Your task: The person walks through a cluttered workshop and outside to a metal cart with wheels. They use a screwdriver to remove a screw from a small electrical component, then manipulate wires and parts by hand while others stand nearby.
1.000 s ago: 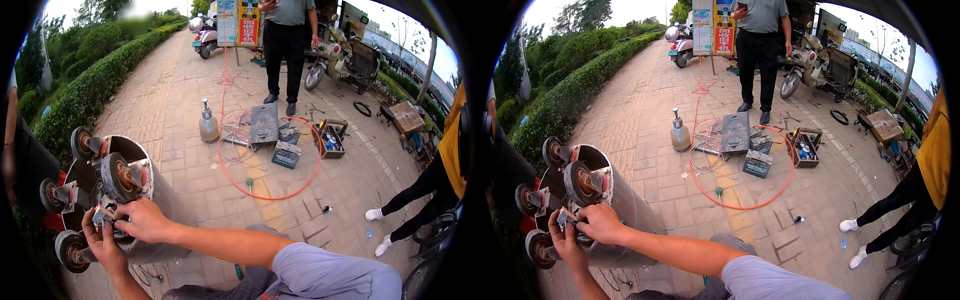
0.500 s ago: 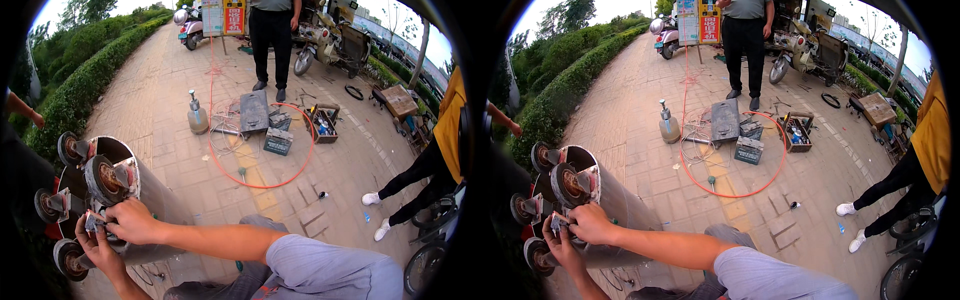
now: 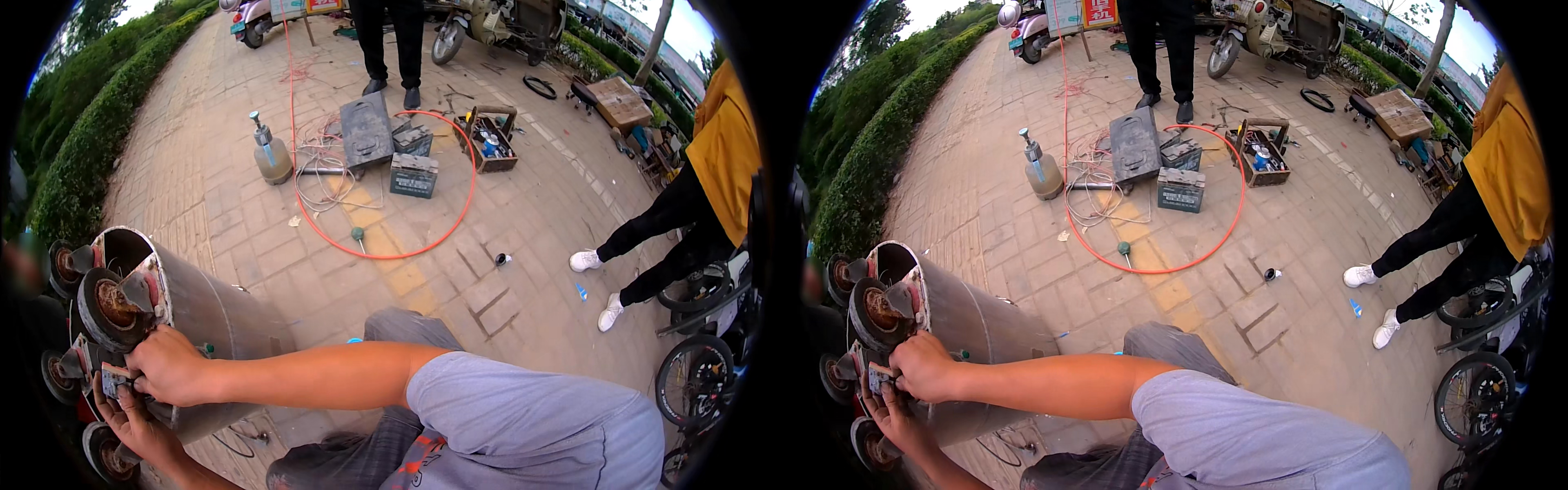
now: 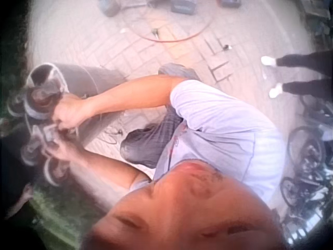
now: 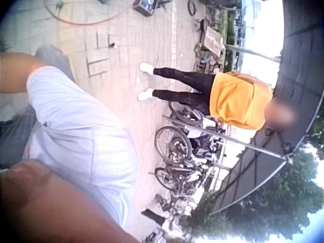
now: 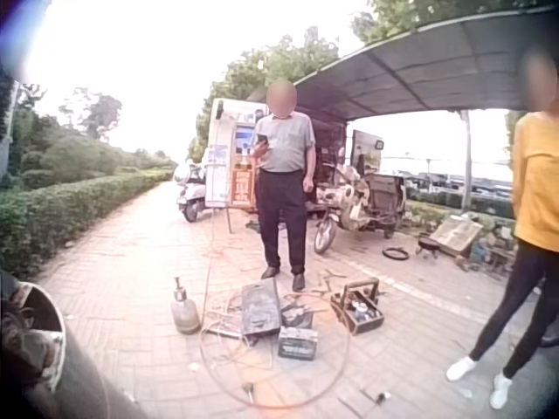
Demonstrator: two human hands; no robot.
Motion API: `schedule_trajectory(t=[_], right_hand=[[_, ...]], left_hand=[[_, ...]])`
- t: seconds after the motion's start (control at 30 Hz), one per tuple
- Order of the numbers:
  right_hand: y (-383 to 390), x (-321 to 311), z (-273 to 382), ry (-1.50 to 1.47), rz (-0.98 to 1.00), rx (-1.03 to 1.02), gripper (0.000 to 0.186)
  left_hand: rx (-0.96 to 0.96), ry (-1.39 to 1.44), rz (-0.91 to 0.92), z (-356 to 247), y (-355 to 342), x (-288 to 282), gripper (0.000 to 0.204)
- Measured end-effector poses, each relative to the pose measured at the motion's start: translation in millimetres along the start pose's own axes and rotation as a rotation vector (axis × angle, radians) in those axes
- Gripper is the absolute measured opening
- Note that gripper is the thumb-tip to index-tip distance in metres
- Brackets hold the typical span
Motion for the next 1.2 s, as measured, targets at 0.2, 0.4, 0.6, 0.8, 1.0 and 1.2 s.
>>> schedule_trajectory(t=[0.2,0.4,0.6,0.8,1.0,1.2], right_hand=[[0,1,-6,0.013,-0.059,0.009,0.011],[-9,13,-1,0.055,-0.061,0.023,0.008],[-13,13,-16,0.151,-0.028,0.066,0.006],[-23,18,-13,0.165,0.121,0.090,0.012],[-25,16,-17,0.134,0.050,0.119,0.014],[-18,21,-27,0.365,0.025,-0.021,0.017]], left_hand=[[0.002,-0.031,0.058,5,-3,-1,0.040],[0.009,-0.074,0.059,3,-4,-19,0.042],[0.157,-0.348,-0.074,-8,0,8,0.045],[0.189,-0.435,-0.005,-1,-4,-17,0.043],[0.107,-0.306,0.019,1,-8,0,0.047],[0.204,-0.669,-0.038,11,-15,-24,0.063]])
Point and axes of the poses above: each hand's wrist, its own y-axis away from the middle knuckle, its own x-axis out of the palm, z = x × y, the point moved 2 cm from there along -y, towards the middle knuckle, and after that the axes turned 14 degrees about z, right-handed, at the moved point
